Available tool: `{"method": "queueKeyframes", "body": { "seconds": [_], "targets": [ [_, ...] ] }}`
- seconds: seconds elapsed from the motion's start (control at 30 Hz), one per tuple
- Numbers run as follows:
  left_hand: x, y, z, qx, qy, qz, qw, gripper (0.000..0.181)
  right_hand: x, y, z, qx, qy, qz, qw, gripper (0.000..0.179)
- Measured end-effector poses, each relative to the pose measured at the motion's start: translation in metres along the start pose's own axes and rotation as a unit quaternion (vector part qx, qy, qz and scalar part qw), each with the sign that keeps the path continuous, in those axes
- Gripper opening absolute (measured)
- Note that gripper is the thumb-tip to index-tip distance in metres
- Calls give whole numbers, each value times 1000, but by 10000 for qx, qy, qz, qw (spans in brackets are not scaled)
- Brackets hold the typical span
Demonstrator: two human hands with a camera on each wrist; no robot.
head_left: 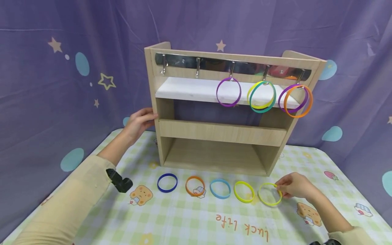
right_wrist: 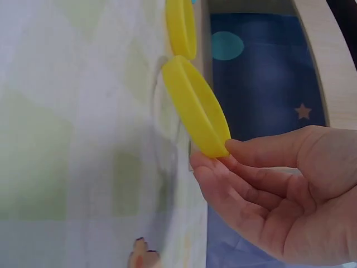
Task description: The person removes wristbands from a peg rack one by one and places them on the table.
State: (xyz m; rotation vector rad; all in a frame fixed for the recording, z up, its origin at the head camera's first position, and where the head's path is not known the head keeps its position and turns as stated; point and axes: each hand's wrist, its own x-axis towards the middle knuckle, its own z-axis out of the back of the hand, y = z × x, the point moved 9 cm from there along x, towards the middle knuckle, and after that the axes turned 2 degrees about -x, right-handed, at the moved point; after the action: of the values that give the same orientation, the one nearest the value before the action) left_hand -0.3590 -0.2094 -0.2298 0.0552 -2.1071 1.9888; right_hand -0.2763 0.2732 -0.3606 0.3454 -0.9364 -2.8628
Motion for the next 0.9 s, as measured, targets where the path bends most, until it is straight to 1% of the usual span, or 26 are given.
{"method": "queueKeyframes", "body": {
  "seconds": [0.17,0.3,0.4,0.6,0.9],
  "targets": [
    [-1,1,0,20,-14,-8,10000,44,1,-5,-5,33,156,-95,9998,20],
    [-1,1,-1,59,1,-22,10000,47,1,-8,-2,63,152,-167,9997,21],
    [-1,0,-1,61,9,-62,10000,46,1,-7,4,124,148,-101,9998,24],
    [-2,0,0,73,12,-72,9999,43,-1,5,13,127,135,158,9997,29],
    [-1,0,0,90,25,-40,9999,53,-3,35,23,-562,-228,488,9970,30]
  ]
}}
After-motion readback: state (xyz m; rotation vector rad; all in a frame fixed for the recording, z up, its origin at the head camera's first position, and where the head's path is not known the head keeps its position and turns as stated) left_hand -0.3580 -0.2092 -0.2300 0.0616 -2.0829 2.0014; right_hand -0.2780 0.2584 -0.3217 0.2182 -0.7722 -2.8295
